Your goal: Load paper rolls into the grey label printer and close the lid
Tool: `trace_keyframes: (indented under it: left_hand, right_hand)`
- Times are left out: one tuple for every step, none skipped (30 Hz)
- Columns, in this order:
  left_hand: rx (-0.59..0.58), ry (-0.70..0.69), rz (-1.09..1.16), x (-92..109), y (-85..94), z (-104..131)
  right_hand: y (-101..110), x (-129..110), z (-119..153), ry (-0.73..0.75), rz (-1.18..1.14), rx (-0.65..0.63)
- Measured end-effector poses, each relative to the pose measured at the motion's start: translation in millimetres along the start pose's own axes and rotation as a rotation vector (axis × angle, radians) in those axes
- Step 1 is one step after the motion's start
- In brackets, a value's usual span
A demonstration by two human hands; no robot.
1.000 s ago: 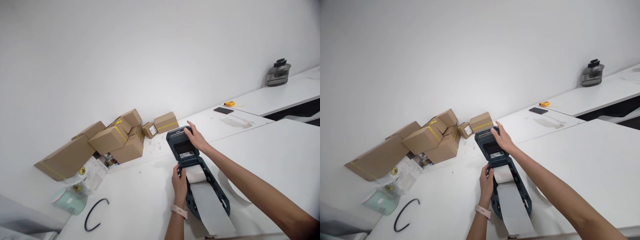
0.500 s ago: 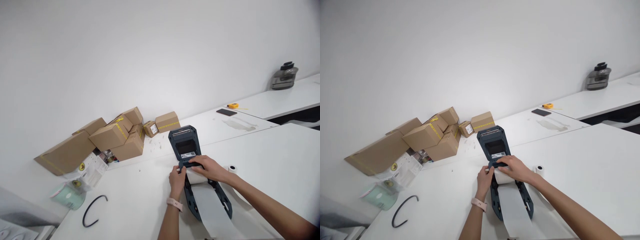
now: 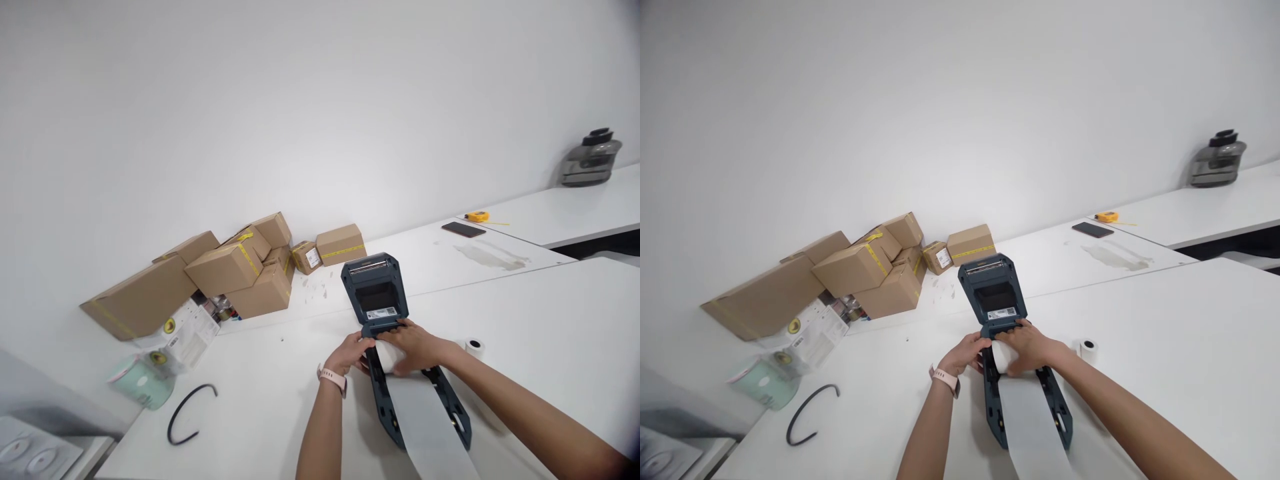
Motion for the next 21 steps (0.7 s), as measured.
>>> trace_keyframes:
  left_hand:
    - [-0.003, 0.0, 0.003, 0, 0.3, 0]
    - [-0.002, -0.001, 0.005, 0, 0.3, 1]
    - [0.002, -0.001, 0.007, 0, 0.1, 2]
    - [0.006, -0.002, 0.008, 0, -0.4, 3]
    - [0.012, -0.002, 0.008, 0, -1.2, 4]
    - [0.017, -0.002, 0.008, 1, -2.3, 5]
    - [0.021, -0.001, 0.006, 2, -3.6, 5]
    - [0.027, 0.002, 0.004, 3, -5.0, 6]
    - [0.032, 0.004, 0.001, 3, -6.4, 6]
    - [0.039, 0.006, -0.002, 4, -7.6, 6]
    - [0.046, 0.006, -0.004, 4, -8.8, 7]
    - [0.054, 0.005, -0.005, 5, -9.7, 7]
    - [0.061, 0.003, -0.005, 5, -10.5, 8]
    - [0.067, 0.0, -0.005, 5, -11.2, 9]
    - [0.074, -0.002, -0.003, 4, -11.9, 10]
    - [0.081, -0.003, -0.001, 4, -12.5, 11]
    - [0.088, -0.004, 0.002, 4, -13.2, 12]
    - [0.095, -0.004, 0.005, 4, -14.0, 13]
    - [0.103, -0.005, 0.009, 4, -14.8, 14]
    - [0.113, -0.006, 0.013, 4, -15.6, 15]
    - [0.13, -0.009, 0.017, 4, -16.3, 15]
  right_hand:
    - [-1, -1, -1, -0.004, 0.011, 0.002]
    - [-2, -1, -3, -0.008, 0.022, 0.006]
    - [-3, -1, -4, -0.01, 0.031, 0.01]
    - [-4, -1, -5, -0.012, 0.038, 0.015]
    - [-4, -1, -6, -0.014, 0.042, 0.018]
    - [-5, -1, -7, -0.016, 0.044, 0.021]
    - [-6, 0, -7, -0.018, 0.044, 0.022]
    - [-7, 1, -7, -0.019, 0.043, 0.023]
    - [-7, 2, -6, -0.02, 0.04, 0.024]
    - [-8, 3, -6, -0.019, 0.036, 0.023]
    - [-7, 3, -5, -0.016, 0.03, 0.022]
    - [-7, 3, -4, -0.011, 0.022, 0.018]
    - [-6, 3, -3, -0.005, 0.013, 0.012]
    - [-4, 3, -2, 0.002, 0.003, 0.003]
    - [-2, 2, -1, 0.01, -0.009, -0.01]
    - [1, 1, 0, 0.019, -0.02, -0.026]
    - [3, 1, 0, 0.029, -0.032, -0.043]
    - [6, 0, 1, 0.038, -0.043, -0.06]
    - [9, -1, 3, 0.046, -0.054, -0.077]
    - [12, -2, 4, 0.054, -0.066, -0.095]
    - [15, -3, 5, 0.061, -0.077, -0.11]
Point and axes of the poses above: each hand's wrist, its own z-axis away from the middle knuckle, its own y-axis out of the back of the hand, x = y × z, the point moved 2 cm from there along -z, towards the middle knuckle, and after that the axes turned 7 degrees about -x, right-handed, at the moved point
